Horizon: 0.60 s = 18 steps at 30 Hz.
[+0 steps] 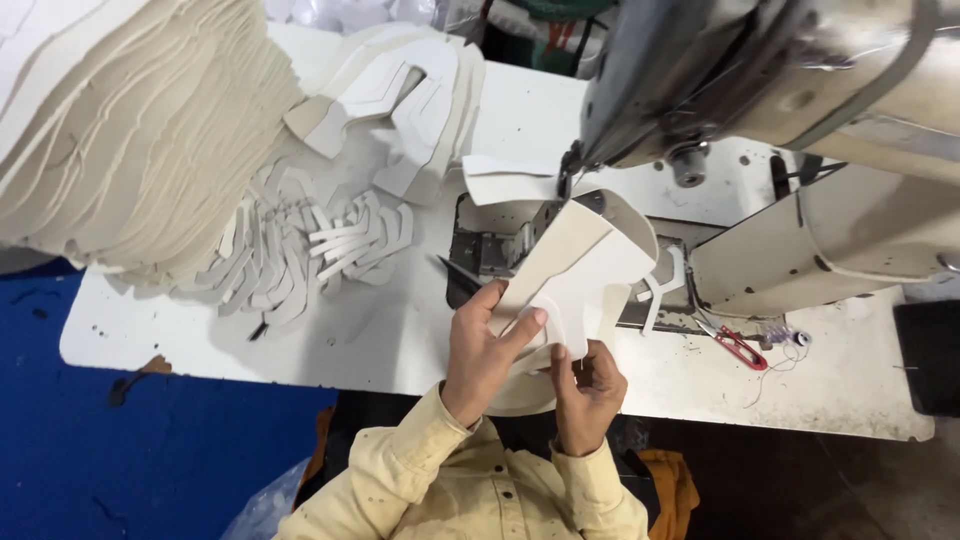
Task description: The person aligns white shoe sole pieces and smaller inserts under a sewing machine needle, guiding them through the machine to stitch the components together. The person repeatedly picks up new pieces from a stack on the left, positions them, and sews them, occasionally using scissors to trim threads.
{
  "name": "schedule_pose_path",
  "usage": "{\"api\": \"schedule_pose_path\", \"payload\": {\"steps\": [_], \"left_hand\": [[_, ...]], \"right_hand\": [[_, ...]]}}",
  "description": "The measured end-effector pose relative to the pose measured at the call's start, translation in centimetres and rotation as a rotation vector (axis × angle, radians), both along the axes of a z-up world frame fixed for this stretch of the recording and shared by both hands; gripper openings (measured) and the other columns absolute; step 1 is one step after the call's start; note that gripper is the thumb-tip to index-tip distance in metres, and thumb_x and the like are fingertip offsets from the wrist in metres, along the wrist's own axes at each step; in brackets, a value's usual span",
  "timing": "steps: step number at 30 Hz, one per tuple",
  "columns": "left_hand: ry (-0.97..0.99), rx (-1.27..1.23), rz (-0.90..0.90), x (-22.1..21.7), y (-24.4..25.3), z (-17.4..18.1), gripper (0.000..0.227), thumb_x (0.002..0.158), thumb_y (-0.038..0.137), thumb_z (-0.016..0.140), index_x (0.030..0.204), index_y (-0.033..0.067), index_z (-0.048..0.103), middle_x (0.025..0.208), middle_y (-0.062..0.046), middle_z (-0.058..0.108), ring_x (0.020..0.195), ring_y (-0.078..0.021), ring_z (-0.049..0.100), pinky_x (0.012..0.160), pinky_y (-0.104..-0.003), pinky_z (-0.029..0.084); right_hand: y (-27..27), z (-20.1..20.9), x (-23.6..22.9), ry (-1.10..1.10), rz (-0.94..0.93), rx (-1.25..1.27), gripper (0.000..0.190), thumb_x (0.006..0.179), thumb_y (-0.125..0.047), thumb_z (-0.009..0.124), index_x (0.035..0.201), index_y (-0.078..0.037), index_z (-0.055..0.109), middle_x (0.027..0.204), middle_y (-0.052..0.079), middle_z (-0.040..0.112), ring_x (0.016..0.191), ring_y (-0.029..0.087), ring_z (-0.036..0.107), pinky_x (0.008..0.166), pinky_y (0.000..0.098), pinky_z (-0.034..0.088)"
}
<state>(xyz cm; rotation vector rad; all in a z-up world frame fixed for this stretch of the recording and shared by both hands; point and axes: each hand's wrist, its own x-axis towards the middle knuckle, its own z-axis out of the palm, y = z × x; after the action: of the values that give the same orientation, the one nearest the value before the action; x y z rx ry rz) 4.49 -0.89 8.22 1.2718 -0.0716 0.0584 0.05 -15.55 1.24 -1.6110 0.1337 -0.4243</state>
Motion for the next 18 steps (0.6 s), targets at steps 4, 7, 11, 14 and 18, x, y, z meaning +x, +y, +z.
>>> {"api": "schedule_pose_path", "payload": {"steps": [4,7,11,14,18], "left_hand": [[-0.09,0.196,-0.036,1.4,-0.3,1.1,0.029,0.088,0.018,0.076,0.106,-0.0029,0.067,0.095,-0.009,0.075,0.086,-0.0115,0.069,0.075,-0.028,0.056],[-0.131,0.497,-0.112,4.2,0.2,2.8,0.029,0.082,0.019,0.079,0.098,-0.0042,0.07,0.085,-0.013,0.073,0.073,-0.0158,0.067,0.069,-0.03,0.054],[-0.012,0.641,-0.267,8.0,1.2,2.6,0.029,0.074,0.02,0.081,0.095,0.0016,0.076,0.082,-0.011,0.076,0.069,-0.0139,0.07,0.067,-0.029,0.054],[0.047,0.528,-0.362,9.8,2.1,2.3,0.029,0.074,0.018,0.08,0.097,0.0001,0.077,0.081,-0.009,0.077,0.07,-0.0143,0.069,0.068,-0.029,0.054],[0.188,0.358,-0.503,12.5,2.5,2.2,0.034,0.076,0.012,0.077,0.105,-0.0058,0.075,0.092,-0.01,0.076,0.082,-0.0157,0.067,0.078,-0.028,0.052]], "right_hand": [[-0.4,1.6,-0.3,0.073,-0.025,-0.02,0.015,0.097,-0.011,0.07,0.098,0.003,0.067,0.069,0.005,0.07,0.056,0.007,0.057,0.052,0.0215,0.042],[-0.6,3.8,1.0,0.018,0.183,0.103,0.018,0.095,-0.015,0.065,0.105,0.001,0.068,0.081,0.004,0.075,0.065,0.01,0.072,0.059,0.0237,0.058],[-1.1,2.3,2.6,0.18,0.252,0.072,0.023,0.097,-0.019,0.066,0.095,0.003,0.073,0.068,0.009,0.076,0.059,0.015,0.074,0.054,0.0256,0.057],[0.1,3.2,3.6,0.247,0.313,0.153,0.025,0.096,-0.021,0.065,0.094,0.002,0.073,0.066,0.011,0.075,0.056,0.018,0.073,0.051,0.0279,0.057],[1.8,3.9,4.9,0.139,0.316,0.343,0.026,0.099,-0.02,0.066,0.092,0.004,0.072,0.067,0.011,0.073,0.056,0.018,0.071,0.05,0.0287,0.055]]}}
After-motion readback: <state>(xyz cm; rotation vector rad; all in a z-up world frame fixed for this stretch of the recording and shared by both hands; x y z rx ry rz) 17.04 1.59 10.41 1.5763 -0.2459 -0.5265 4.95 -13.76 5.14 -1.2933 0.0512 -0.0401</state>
